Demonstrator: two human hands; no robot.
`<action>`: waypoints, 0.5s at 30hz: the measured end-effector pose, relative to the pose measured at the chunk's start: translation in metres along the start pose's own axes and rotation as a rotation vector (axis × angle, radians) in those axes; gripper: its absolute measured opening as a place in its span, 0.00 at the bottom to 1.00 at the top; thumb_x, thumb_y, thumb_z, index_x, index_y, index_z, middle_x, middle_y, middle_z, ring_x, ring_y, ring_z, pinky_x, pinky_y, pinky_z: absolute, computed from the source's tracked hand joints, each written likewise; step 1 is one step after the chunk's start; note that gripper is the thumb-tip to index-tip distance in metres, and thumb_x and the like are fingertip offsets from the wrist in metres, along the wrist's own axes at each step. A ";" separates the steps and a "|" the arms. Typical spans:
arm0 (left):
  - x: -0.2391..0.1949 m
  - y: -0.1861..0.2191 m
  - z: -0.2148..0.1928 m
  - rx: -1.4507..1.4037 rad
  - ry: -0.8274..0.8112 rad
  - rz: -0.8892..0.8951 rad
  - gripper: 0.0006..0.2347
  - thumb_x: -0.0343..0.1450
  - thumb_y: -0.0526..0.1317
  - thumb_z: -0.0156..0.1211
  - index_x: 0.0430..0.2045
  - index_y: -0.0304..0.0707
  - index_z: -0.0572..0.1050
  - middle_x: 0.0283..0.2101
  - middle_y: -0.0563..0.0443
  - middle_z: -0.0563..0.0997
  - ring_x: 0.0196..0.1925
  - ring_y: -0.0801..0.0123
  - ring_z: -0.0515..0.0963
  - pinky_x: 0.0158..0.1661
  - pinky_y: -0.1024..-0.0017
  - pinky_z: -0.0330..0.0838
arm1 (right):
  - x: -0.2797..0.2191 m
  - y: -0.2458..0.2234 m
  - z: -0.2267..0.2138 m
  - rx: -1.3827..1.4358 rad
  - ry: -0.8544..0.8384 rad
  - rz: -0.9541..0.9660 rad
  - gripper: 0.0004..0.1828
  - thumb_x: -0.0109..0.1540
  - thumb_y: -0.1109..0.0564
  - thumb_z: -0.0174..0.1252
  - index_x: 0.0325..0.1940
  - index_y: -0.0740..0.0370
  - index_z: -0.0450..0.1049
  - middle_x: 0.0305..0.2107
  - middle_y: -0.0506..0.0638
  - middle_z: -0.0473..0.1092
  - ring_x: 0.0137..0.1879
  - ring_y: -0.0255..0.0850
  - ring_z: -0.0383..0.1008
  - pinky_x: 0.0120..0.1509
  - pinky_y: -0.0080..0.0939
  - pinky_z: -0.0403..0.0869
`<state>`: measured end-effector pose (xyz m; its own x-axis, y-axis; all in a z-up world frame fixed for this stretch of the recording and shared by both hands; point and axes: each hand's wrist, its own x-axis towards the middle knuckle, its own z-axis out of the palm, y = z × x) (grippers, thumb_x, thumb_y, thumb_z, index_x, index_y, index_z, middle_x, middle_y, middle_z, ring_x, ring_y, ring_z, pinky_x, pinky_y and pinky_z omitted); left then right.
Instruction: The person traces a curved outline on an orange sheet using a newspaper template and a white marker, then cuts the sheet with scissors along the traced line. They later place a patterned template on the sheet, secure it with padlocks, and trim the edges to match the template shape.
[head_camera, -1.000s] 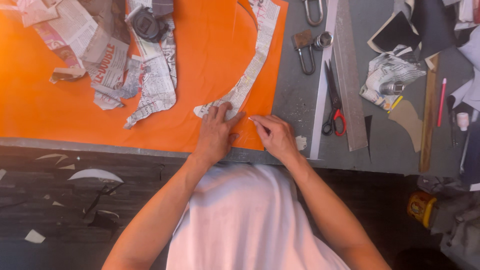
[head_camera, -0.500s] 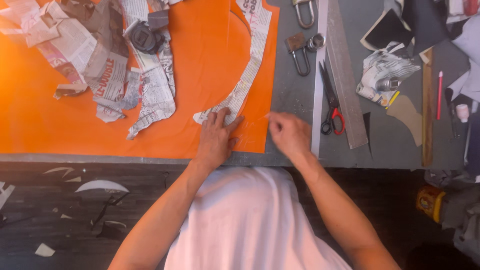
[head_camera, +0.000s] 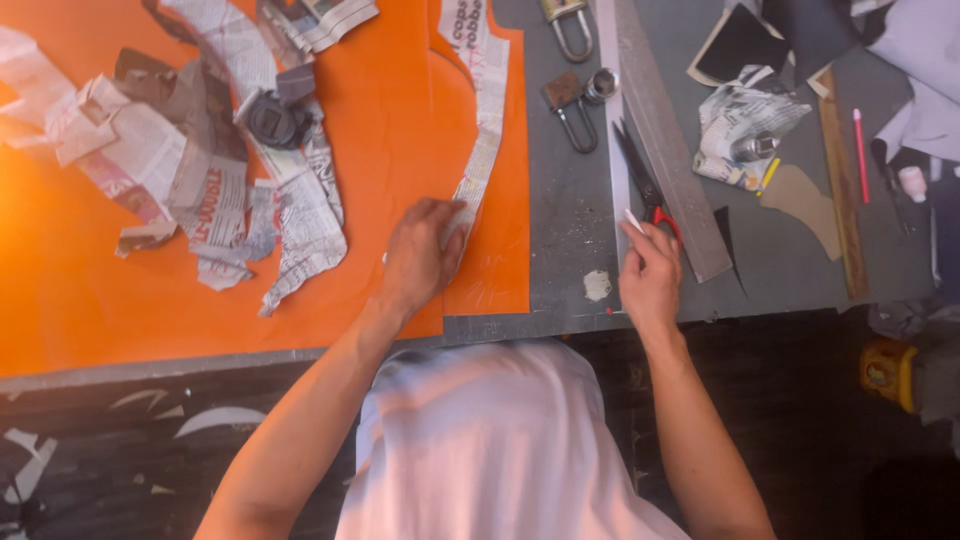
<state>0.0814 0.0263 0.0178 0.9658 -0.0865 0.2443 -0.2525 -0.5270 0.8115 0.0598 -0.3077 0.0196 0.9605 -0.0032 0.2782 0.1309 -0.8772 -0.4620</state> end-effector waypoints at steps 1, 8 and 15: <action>0.013 -0.001 0.002 0.013 0.004 -0.004 0.12 0.71 0.33 0.62 0.49 0.32 0.78 0.45 0.35 0.79 0.49 0.44 0.77 0.50 0.57 0.73 | 0.004 0.002 0.002 -0.048 -0.001 -0.020 0.21 0.63 0.69 0.54 0.58 0.61 0.79 0.53 0.55 0.74 0.58 0.54 0.71 0.66 0.50 0.70; 0.078 -0.006 0.032 0.092 0.102 -0.011 0.15 0.71 0.35 0.64 0.51 0.29 0.75 0.48 0.36 0.78 0.51 0.44 0.75 0.52 0.56 0.71 | 0.036 0.000 0.006 -0.106 0.056 0.039 0.14 0.63 0.64 0.58 0.53 0.63 0.80 0.55 0.56 0.71 0.59 0.55 0.68 0.62 0.51 0.69; 0.150 -0.028 0.043 0.154 0.274 -0.075 0.21 0.69 0.35 0.65 0.57 0.29 0.72 0.52 0.35 0.75 0.56 0.44 0.73 0.57 0.57 0.69 | 0.119 -0.025 0.000 0.081 -0.005 -0.134 0.13 0.65 0.63 0.59 0.53 0.63 0.79 0.53 0.55 0.72 0.60 0.54 0.70 0.63 0.48 0.70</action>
<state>0.2355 -0.0078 0.0087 0.9244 0.1772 0.3379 -0.1494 -0.6468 0.7479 0.1712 -0.2857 0.0644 0.9344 0.1140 0.3376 0.2772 -0.8278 -0.4878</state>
